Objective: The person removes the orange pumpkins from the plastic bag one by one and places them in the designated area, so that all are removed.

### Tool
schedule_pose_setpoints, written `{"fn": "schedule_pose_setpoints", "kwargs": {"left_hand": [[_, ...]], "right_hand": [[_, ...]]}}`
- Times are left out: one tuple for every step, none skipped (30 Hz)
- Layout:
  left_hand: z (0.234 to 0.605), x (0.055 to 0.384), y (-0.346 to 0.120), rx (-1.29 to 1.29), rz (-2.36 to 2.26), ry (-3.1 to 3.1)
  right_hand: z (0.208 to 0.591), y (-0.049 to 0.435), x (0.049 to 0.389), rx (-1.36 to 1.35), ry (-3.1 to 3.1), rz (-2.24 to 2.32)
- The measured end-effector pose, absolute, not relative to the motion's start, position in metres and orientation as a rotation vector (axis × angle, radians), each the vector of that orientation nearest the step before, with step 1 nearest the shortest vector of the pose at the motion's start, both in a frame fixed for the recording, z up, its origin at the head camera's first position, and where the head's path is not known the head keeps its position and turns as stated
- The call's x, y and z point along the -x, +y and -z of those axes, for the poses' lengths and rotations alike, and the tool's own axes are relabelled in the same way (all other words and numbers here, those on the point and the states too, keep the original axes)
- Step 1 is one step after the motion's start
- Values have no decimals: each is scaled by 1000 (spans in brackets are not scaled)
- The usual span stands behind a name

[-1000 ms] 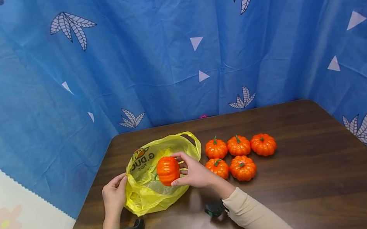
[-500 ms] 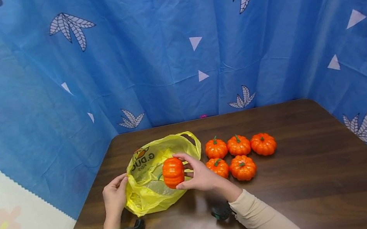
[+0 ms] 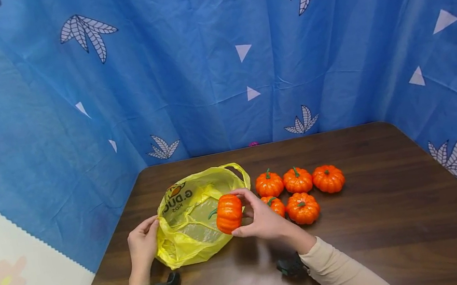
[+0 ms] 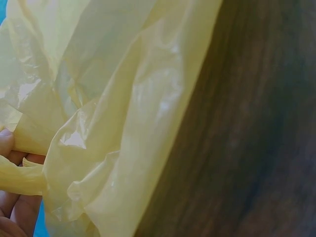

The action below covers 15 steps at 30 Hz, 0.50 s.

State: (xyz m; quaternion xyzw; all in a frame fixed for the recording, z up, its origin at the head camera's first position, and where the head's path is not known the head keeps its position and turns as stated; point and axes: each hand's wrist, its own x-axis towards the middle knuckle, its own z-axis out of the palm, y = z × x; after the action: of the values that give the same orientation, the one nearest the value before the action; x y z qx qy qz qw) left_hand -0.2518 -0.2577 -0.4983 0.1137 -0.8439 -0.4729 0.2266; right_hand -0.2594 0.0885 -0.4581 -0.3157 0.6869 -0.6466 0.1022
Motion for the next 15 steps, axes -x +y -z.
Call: {"fn": "schedule_pose_setpoints", "kwargs": {"left_hand": [[498, 252, -257, -313, 1307, -2327], [498, 252, -257, -313, 1308, -2329], [498, 252, -257, -314, 1308, -2331], [498, 251, -257, -314, 1306, -2334], [498, 251, -257, -315, 1304, -2335], [498, 252, -257, -315, 1301, -2336], [498, 252, -257, -315, 1297, -2337], [498, 252, -257, -314, 1294, -2337], [498, 252, -257, -313, 1294, -2337], [498, 252, -257, -313, 1294, -2336], [498, 252, -257, -313, 1294, -2336], [498, 252, -257, -313, 1295, -2336], [497, 252, -257, -312, 1296, -2336], [498, 252, -257, -312, 1299, -2336], [498, 252, -257, -314, 1300, -2336]], "right_hand": [[458, 91, 259, 914, 2045, 1906], [457, 93, 258, 903, 2064, 1903], [457, 96, 257, 892, 2070, 1905], [457, 97, 257, 887, 2073, 1910], [456, 99, 257, 879, 2075, 1915], [456, 101, 256, 872, 2073, 1922], [455, 103, 257, 863, 2084, 1922], [455, 104, 257, 855, 2093, 1923], [454, 105, 257, 847, 2100, 1923], [454, 106, 257, 843, 2115, 1919], [453, 108, 257, 845, 2124, 1914], [453, 109, 258, 854, 2131, 1907], [452, 110, 258, 863, 2143, 1898], [452, 111, 258, 871, 2149, 1892], [452, 112, 259, 884, 2154, 1886]]}}
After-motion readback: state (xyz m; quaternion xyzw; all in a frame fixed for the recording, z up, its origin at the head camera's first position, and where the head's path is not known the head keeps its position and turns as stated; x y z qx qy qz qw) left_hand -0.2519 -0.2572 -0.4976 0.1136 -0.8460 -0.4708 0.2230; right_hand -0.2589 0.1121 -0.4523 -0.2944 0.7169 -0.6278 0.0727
